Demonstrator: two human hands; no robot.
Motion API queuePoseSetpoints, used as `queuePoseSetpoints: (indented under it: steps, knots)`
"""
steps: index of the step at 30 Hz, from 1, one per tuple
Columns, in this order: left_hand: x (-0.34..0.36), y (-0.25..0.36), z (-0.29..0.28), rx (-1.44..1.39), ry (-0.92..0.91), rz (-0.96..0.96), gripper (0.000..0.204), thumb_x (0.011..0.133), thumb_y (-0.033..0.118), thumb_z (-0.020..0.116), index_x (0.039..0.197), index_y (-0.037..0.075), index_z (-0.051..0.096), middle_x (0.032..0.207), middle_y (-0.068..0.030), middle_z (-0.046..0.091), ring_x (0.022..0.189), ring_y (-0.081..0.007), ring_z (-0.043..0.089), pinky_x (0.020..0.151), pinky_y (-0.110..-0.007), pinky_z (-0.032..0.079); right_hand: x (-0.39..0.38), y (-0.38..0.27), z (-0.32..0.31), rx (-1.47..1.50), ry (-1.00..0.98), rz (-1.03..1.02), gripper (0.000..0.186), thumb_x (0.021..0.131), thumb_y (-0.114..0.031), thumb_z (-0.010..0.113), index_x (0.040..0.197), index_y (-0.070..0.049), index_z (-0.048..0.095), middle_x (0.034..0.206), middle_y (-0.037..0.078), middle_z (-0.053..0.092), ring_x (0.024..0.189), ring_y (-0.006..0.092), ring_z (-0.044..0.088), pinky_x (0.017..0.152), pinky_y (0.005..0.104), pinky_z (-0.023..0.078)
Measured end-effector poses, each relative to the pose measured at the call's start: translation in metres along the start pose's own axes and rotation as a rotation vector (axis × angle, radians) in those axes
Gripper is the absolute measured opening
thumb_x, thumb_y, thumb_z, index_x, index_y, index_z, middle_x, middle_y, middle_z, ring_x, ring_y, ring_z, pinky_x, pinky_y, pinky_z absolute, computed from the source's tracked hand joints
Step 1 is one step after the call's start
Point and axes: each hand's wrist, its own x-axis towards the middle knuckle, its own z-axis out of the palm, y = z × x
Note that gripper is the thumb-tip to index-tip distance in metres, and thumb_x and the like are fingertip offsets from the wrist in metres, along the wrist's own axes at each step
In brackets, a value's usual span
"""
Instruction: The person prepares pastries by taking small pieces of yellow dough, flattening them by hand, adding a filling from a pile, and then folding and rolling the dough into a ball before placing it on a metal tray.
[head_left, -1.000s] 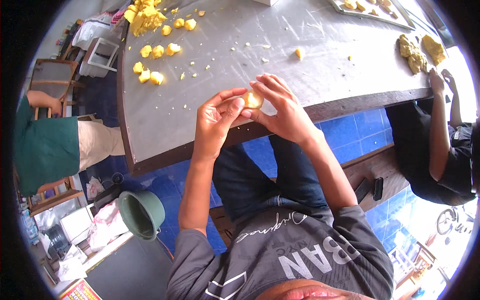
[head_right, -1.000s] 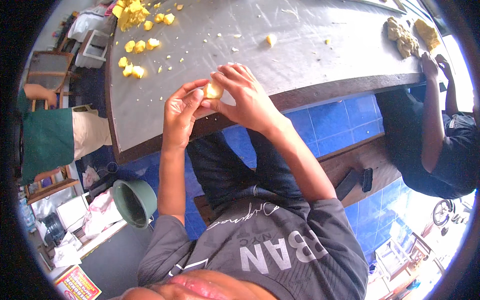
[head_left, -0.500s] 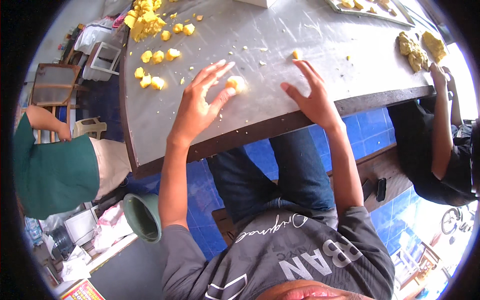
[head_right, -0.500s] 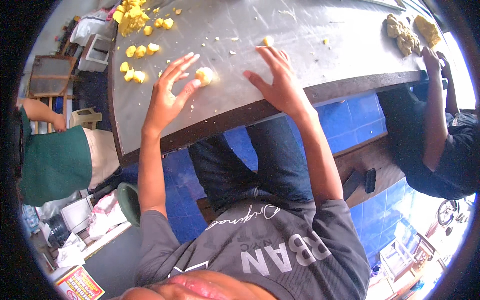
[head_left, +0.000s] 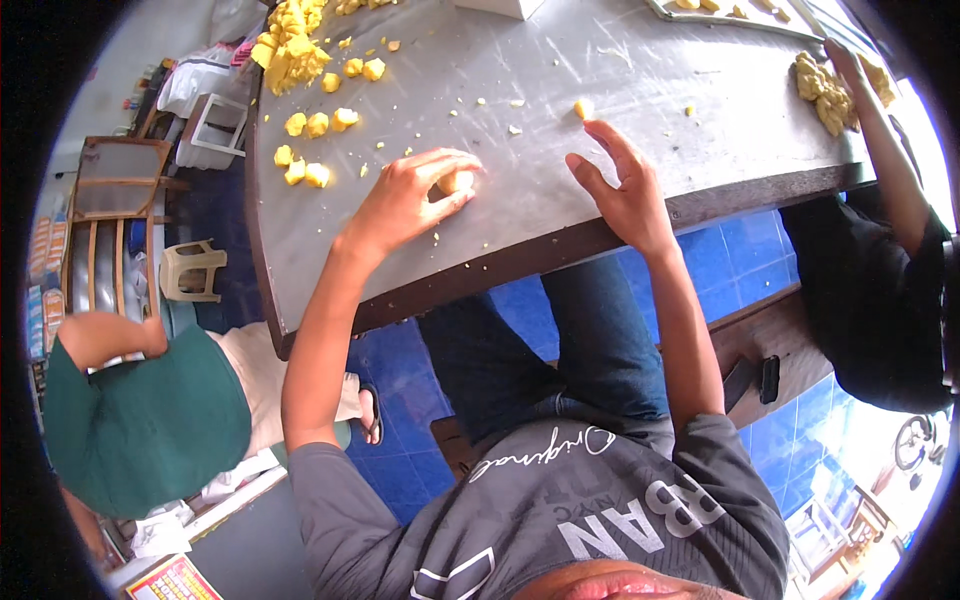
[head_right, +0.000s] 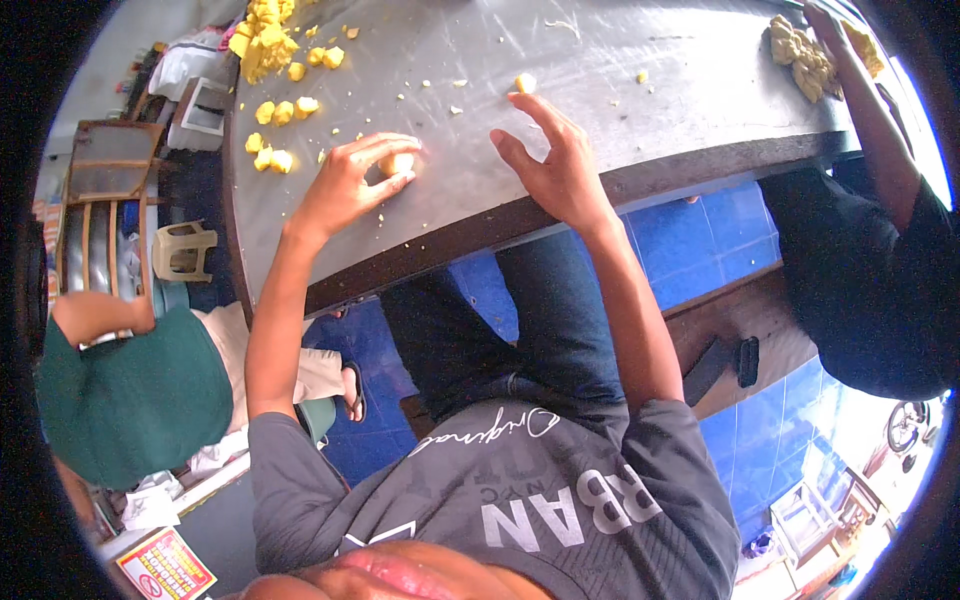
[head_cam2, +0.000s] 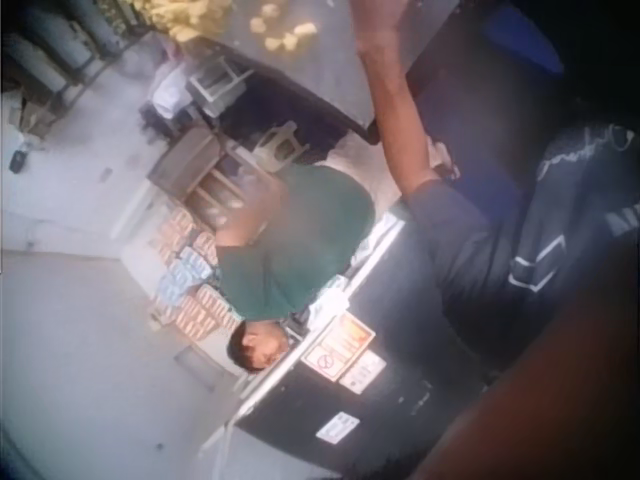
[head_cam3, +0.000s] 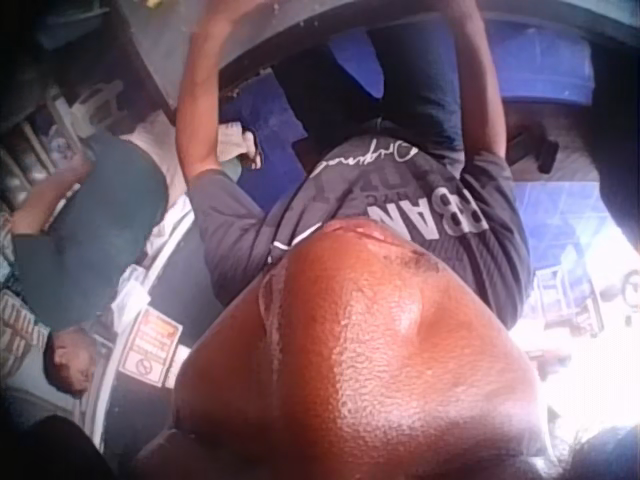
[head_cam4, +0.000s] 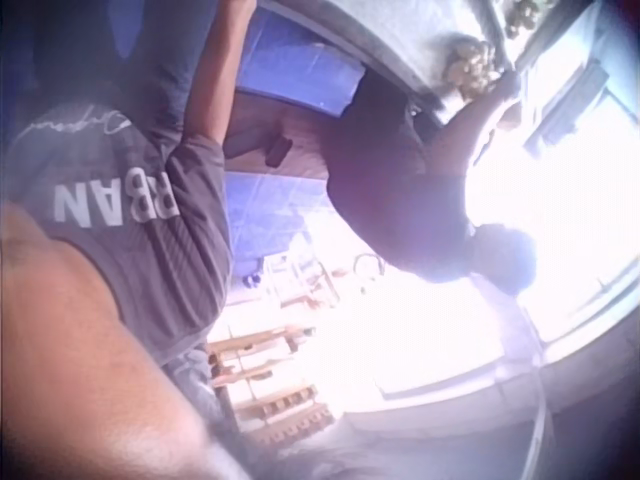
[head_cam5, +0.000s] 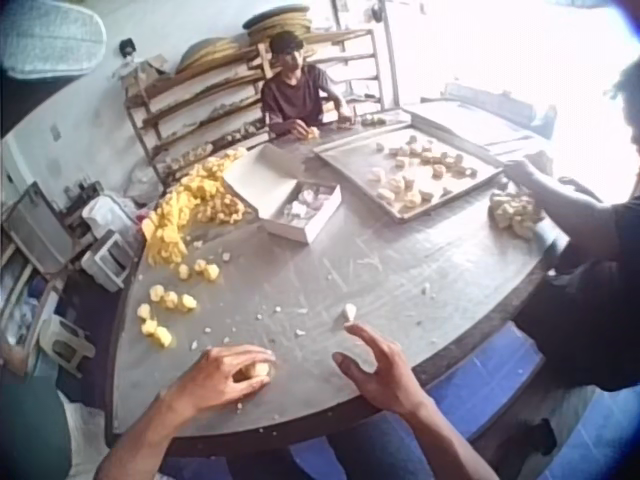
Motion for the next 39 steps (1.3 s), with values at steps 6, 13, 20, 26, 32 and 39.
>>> queuePoseSetpoints:
  steps: [6, 13, 20, 26, 32, 39]
  knots:
    - [-0.007, 0.000, 0.018, -0.094, 0.331, 0.108, 0.040, 0.078, 0.025, 0.072, 0.114, 0.011, 0.062, 0.115, -0.0139, 0.062, 0.106, -0.0321, 0.059, 0.092, -0.040, 0.048, 0.000, 0.011, 0.003, 0.156, 0.017, 0.009, 0.049, 0.083, -0.022, 0.070, 0.122, 0.003, 0.054, 0.120, 0.021, 0.060, 0.116, 0.0289, 0.056, 0.098, 0.0366, 0.042]
    - [-0.004, -0.005, 0.025, 0.089, 0.286, 0.004, 0.063, 0.080, 0.033, 0.071, 0.134, 0.010, 0.048, 0.134, -0.0155, 0.051, 0.128, -0.0345, 0.043, 0.105, -0.043, 0.036, -0.003, 0.010, 0.003, 0.256, -0.018, 0.106, 0.054, 0.085, -0.019, 0.069, 0.129, 0.003, 0.047, 0.122, 0.019, 0.058, 0.117, 0.0258, 0.055, 0.099, 0.0353, 0.042]
    - [-0.021, -0.009, 0.042, 0.178, 0.395, -0.059, 0.067, 0.085, 0.038, 0.063, 0.141, 0.011, 0.038, 0.141, -0.0088, 0.045, 0.132, -0.0389, 0.035, 0.110, -0.051, 0.024, -0.003, 0.009, 0.005, 0.296, -0.012, 0.088, 0.053, 0.085, -0.018, 0.069, 0.129, 0.003, 0.048, 0.120, 0.018, 0.060, 0.116, 0.0250, 0.056, 0.098, 0.0353, 0.043]
    - [-0.014, 0.003, 0.036, 0.407, 0.314, -0.060, 0.064, 0.089, 0.041, 0.056, 0.143, 0.014, 0.035, 0.148, -0.0074, 0.034, 0.137, -0.0350, 0.029, 0.112, -0.054, 0.017, -0.003, 0.011, 0.002, 0.271, -0.017, 0.090, 0.051, 0.085, -0.016, 0.069, 0.127, 0.003, 0.049, 0.119, 0.017, 0.060, 0.114, 0.0240, 0.057, 0.096, 0.0344, 0.044]
    - [-0.009, 0.008, 0.026, 0.347, 0.234, -0.006, 0.065, 0.088, 0.038, 0.058, 0.144, 0.017, 0.033, 0.151, -0.0081, 0.028, 0.137, -0.0335, 0.029, 0.113, -0.052, 0.018, -0.003, 0.009, 0.003, 0.295, -0.012, 0.094, 0.049, 0.085, -0.016, 0.069, 0.126, 0.003, 0.050, 0.117, 0.017, 0.061, 0.113, 0.0231, 0.058, 0.095, 0.0341, 0.045]
    - [-0.003, -0.002, 0.003, 0.003, 0.093, -0.036, 0.049, 0.079, 0.026, 0.070, 0.123, 0.007, 0.057, 0.125, -0.0123, 0.057, 0.114, -0.0295, 0.055, 0.098, -0.037, 0.044, -0.002, 0.010, 0.002, 0.331, -0.031, 0.113, 0.046, 0.086, -0.015, 0.068, 0.123, 0.004, 0.051, 0.115, 0.016, 0.062, 0.109, 0.0220, 0.059, 0.093, 0.0333, 0.046]
